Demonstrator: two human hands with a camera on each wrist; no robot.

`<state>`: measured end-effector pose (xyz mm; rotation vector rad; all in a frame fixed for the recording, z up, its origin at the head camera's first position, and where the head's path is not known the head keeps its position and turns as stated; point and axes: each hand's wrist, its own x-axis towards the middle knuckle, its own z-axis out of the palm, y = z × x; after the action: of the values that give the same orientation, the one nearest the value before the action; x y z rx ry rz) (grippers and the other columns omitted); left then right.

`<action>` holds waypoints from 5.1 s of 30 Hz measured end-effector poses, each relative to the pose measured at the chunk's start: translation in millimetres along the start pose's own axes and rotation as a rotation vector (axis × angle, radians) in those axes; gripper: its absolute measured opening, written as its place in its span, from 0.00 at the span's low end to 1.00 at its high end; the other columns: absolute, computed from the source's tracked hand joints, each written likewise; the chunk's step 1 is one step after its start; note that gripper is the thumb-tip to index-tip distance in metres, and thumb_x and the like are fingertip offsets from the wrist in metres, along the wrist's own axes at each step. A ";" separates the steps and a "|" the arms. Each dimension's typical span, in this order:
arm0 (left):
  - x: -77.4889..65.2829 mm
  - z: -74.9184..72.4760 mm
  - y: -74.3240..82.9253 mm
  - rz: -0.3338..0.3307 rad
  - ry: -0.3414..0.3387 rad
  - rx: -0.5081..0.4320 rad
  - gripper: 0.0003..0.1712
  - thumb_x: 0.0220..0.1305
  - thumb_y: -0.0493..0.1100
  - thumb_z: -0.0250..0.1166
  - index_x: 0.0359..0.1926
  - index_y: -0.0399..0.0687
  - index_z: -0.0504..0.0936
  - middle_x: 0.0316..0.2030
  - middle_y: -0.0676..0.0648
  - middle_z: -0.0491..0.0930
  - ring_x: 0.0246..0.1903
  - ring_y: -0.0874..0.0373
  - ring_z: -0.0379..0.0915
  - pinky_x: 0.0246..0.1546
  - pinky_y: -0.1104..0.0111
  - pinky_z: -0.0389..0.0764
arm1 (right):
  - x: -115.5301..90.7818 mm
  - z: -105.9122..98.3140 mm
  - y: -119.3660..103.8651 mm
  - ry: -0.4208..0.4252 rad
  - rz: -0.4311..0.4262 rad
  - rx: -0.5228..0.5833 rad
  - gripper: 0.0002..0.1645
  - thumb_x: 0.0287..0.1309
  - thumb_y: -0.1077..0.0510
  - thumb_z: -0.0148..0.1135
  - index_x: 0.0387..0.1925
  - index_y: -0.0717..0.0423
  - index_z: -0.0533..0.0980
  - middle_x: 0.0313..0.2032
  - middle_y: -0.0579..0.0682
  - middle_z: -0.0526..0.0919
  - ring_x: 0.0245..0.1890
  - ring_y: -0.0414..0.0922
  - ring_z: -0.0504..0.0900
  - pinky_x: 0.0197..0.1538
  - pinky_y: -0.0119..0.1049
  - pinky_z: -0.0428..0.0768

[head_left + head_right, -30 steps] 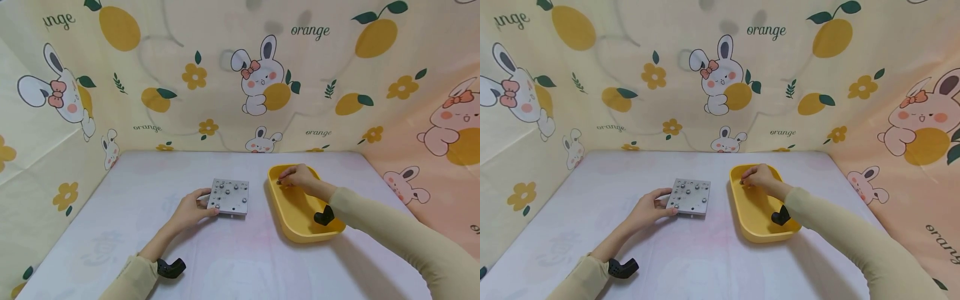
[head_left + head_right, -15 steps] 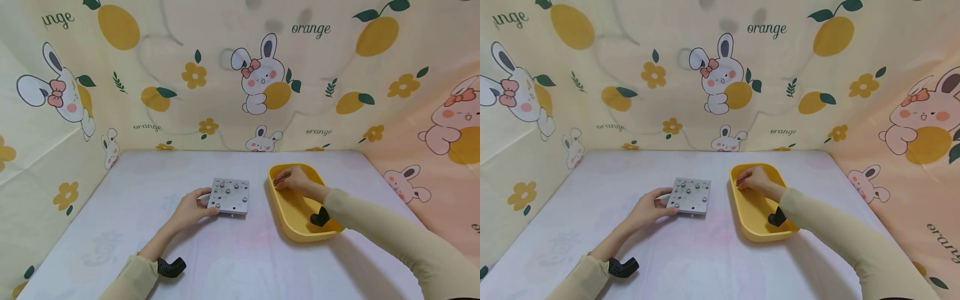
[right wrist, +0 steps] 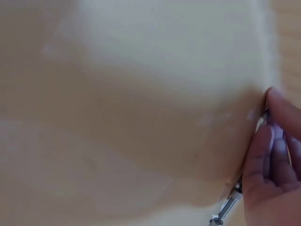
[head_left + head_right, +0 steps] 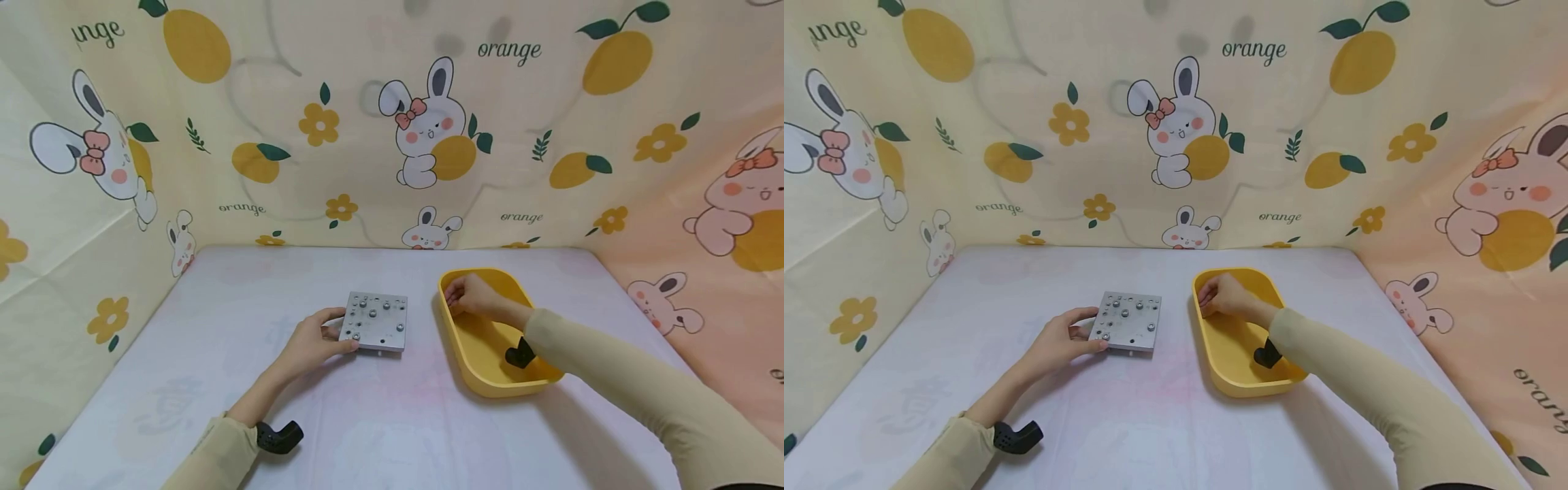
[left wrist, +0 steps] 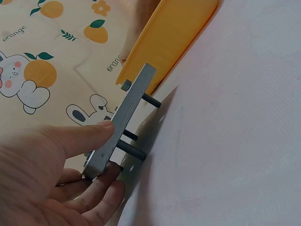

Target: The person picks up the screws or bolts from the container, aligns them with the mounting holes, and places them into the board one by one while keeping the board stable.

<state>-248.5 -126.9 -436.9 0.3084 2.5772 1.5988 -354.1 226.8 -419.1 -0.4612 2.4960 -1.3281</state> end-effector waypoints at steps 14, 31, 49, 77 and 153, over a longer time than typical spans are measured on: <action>-1.1 0.3 -0.9 0.018 -0.003 -0.010 0.45 0.50 0.44 0.79 0.67 0.40 0.69 0.34 0.50 0.85 0.35 0.58 0.82 0.41 0.60 0.78 | -7.8 -24.2 -10.0 0.025 0.084 0.174 0.11 0.64 0.66 0.63 0.46 0.68 0.78 0.42 0.64 0.82 0.37 0.55 0.80 0.45 0.47 0.79; -1.2 1.0 -0.5 0.020 0.003 0.006 0.45 0.50 0.45 0.79 0.68 0.41 0.69 0.37 0.50 0.85 0.36 0.59 0.82 0.43 0.58 0.78 | -16.6 14.4 -93.9 -0.034 0.005 0.476 0.12 0.65 0.70 0.59 0.49 0.69 0.78 0.41 0.55 0.83 0.41 0.48 0.80 0.52 0.42 0.78; -1.7 -1.4 0.5 0.026 -0.026 -0.017 0.44 0.52 0.44 0.77 0.67 0.39 0.68 0.34 0.47 0.86 0.36 0.57 0.82 0.39 0.62 0.79 | 19.3 92.2 -112.5 -0.158 -0.028 0.261 0.13 0.62 0.70 0.62 0.48 0.67 0.82 0.48 0.57 0.83 0.42 0.45 0.78 0.51 0.38 0.77; -0.1 -2.0 -1.0 0.029 -0.011 0.000 0.44 0.51 0.45 0.78 0.67 0.39 0.69 0.31 0.48 0.85 0.35 0.58 0.82 0.37 0.62 0.77 | 26.2 101.4 -103.4 -0.201 -0.067 0.193 0.10 0.61 0.66 0.66 0.44 0.60 0.85 0.42 0.50 0.86 0.34 0.44 0.77 0.38 0.34 0.78; -5.1 3.3 -7.9 -0.009 -0.014 -0.032 0.47 0.50 0.46 0.79 0.68 0.40 0.68 0.38 0.49 0.85 0.38 0.57 0.82 0.44 0.59 0.78 | -26.4 -17.5 -45.3 0.233 0.287 0.283 0.19 0.65 0.59 0.64 0.50 0.71 0.78 0.45 0.61 0.85 0.42 0.53 0.83 0.45 0.42 0.80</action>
<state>-243.9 -128.5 -445.6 0.3044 2.5367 1.6270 -330.1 226.6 -369.3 0.1167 2.3753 -1.6532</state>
